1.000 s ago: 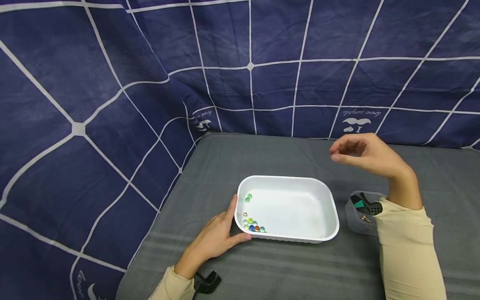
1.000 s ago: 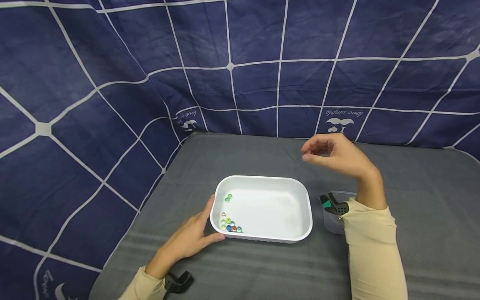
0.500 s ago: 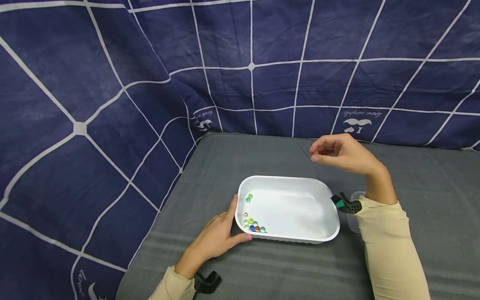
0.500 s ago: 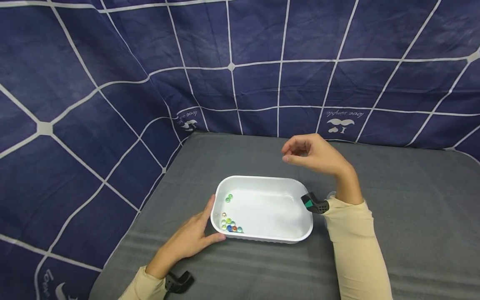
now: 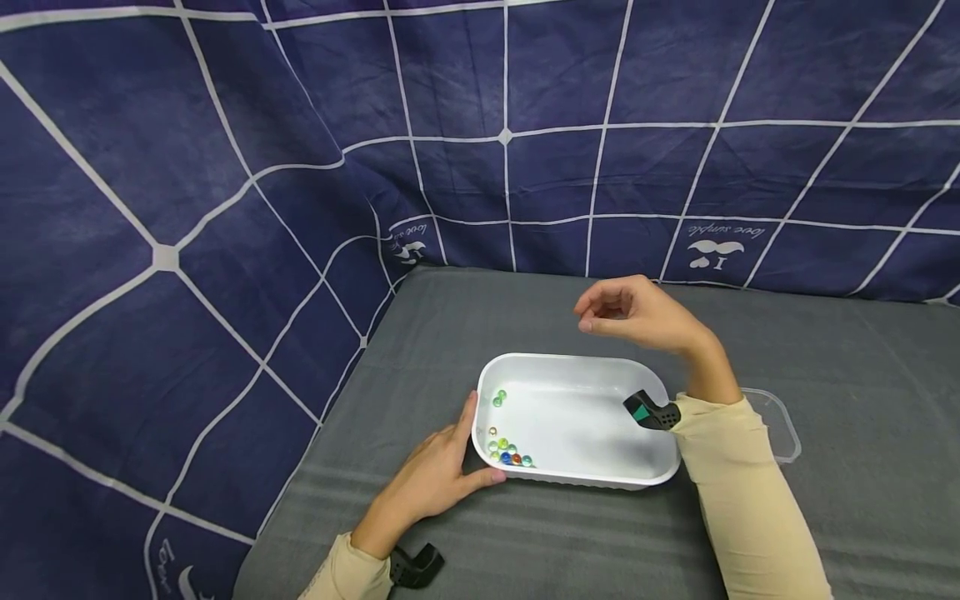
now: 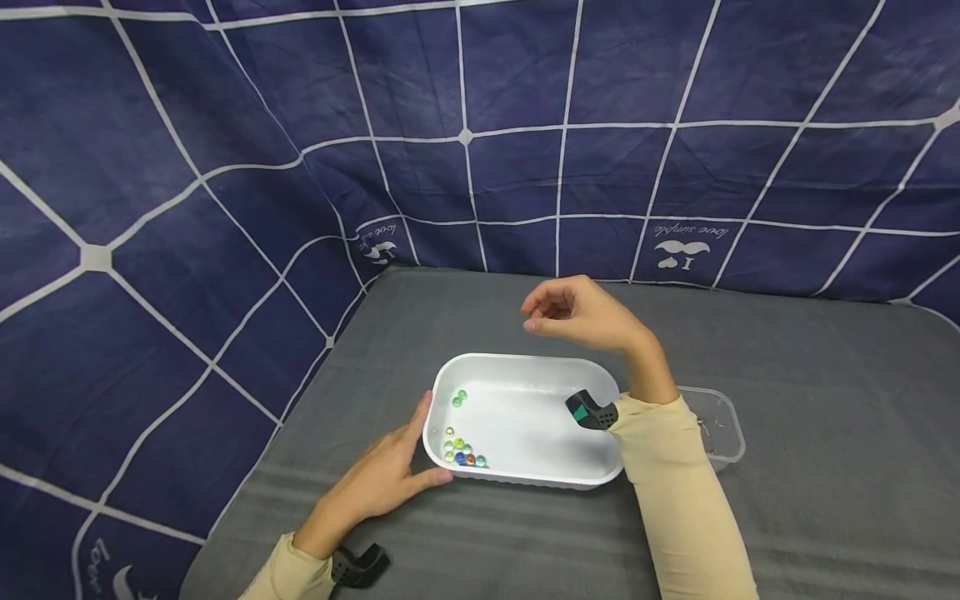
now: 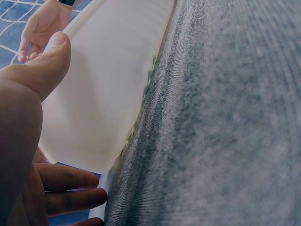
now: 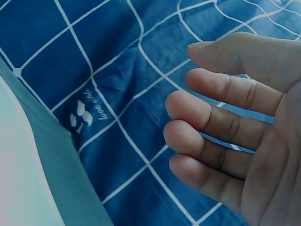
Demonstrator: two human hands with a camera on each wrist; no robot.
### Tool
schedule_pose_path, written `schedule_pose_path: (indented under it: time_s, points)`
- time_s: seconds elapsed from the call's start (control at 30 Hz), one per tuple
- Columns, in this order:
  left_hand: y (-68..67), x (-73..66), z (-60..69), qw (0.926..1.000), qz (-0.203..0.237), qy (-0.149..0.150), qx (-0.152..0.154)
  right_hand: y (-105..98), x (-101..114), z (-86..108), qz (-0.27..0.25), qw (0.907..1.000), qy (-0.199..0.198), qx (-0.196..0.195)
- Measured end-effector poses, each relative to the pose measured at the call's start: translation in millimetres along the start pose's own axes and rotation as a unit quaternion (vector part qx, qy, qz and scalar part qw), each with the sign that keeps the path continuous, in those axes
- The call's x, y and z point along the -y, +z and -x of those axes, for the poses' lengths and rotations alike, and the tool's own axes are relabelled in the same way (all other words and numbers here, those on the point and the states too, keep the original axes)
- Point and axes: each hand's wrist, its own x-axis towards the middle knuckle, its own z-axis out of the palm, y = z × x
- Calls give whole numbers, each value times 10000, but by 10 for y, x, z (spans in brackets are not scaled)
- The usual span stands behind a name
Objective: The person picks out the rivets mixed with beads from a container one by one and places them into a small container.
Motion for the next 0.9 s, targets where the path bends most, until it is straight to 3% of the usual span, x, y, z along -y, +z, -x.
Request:
schedule_pose_path:
  time_s: [0.4,0.9]
  points:
    - [-4,-3,2,9999,42,-74,73,211,-19,-214,-8,9995,38,323]
    - [4,-4,0,9999,-74,-46,75,622,-112,-397,134,9964,-72,837]
